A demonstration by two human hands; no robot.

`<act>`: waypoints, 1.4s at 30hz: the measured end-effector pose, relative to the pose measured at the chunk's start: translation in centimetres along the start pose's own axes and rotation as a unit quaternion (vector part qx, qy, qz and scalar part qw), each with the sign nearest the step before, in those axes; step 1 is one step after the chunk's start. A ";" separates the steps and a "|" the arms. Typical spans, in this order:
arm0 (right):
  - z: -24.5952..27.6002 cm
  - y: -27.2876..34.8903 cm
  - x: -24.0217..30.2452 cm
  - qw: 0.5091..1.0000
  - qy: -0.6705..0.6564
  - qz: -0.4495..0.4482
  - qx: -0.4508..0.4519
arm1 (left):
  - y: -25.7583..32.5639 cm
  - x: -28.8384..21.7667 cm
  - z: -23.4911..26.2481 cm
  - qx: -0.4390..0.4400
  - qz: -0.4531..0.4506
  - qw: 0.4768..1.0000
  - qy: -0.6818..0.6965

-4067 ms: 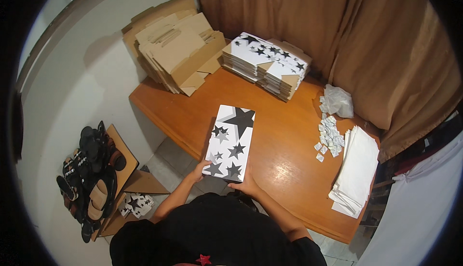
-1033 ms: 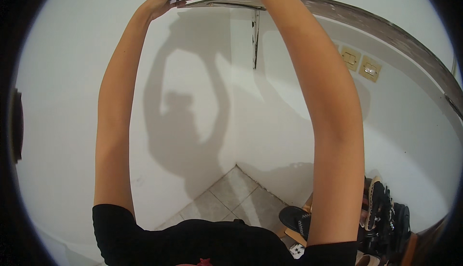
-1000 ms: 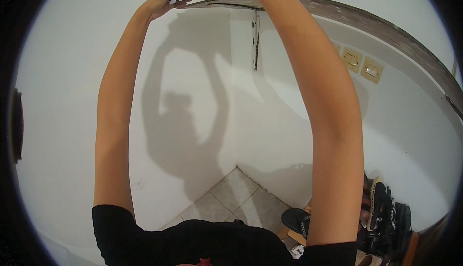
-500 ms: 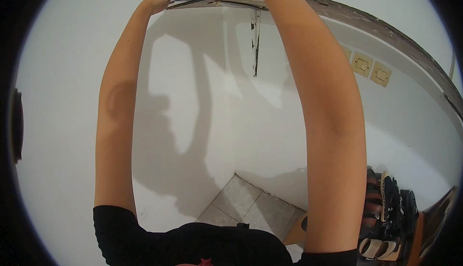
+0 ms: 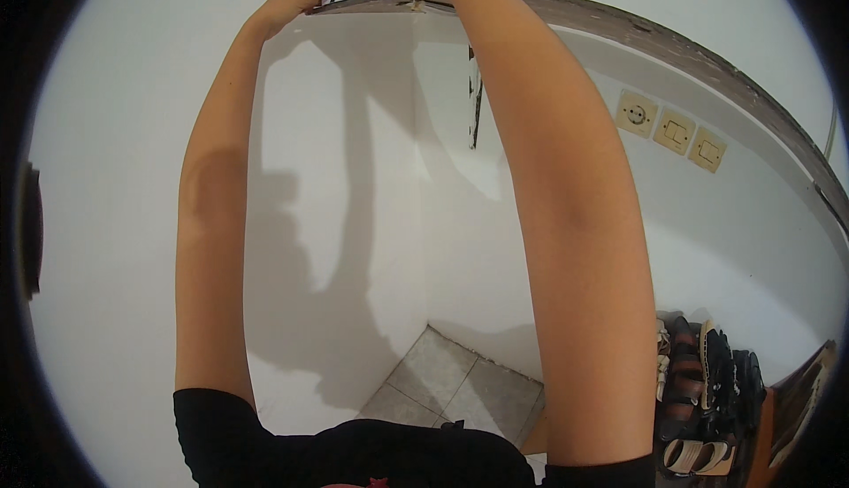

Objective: The recorder folds a cardboard shoe box, places tissue paper inside, puts a pair of sandals in, closes the box, and places it on a shelf.

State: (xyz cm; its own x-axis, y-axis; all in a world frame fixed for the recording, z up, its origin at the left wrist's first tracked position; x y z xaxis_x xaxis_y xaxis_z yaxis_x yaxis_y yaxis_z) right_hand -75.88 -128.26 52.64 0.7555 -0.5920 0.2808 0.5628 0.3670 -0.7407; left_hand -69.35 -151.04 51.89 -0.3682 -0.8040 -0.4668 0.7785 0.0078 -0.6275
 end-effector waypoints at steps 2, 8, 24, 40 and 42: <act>-1.0 -0.8 0.1 1.000 0.015 0.003 0.003 | 0.2 0.9 -0.3 -0.009 -0.007 1.000 0.012; -3.2 -1.8 1.1 0.999 -0.008 0.002 0.039 | 0.0 4.2 0.6 -0.040 0.012 0.999 0.002; -5.5 -3.9 1.4 0.965 0.201 0.127 0.112 | -0.8 6.9 -0.9 -0.071 0.008 0.987 0.142; -6.3 -3.2 1.9 0.976 0.159 0.109 0.104 | 0.1 8.2 -0.5 -0.092 0.020 0.989 0.116; -6.6 -2.9 2.1 0.978 0.155 0.097 0.100 | 0.5 8.6 -0.3 -0.101 0.023 0.987 0.120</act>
State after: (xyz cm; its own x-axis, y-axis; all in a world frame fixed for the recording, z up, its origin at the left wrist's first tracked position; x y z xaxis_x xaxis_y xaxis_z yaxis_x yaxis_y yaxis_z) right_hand -78.15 -135.32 51.39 0.7337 -0.6754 -0.0747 0.4974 0.6087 -0.6182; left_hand -72.28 -157.81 47.38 -0.4641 -0.6358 -0.6168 0.6885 0.1793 -0.7028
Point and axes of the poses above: each hand's wrist, its own y-axis away from the middle knuckle, its own z-axis out of the back of the hand, x = y × z, the point moved 5 cm from there along -y, towards the middle knuckle, and after that the axes turned 1 degree about -y, right-handed, at the moved point
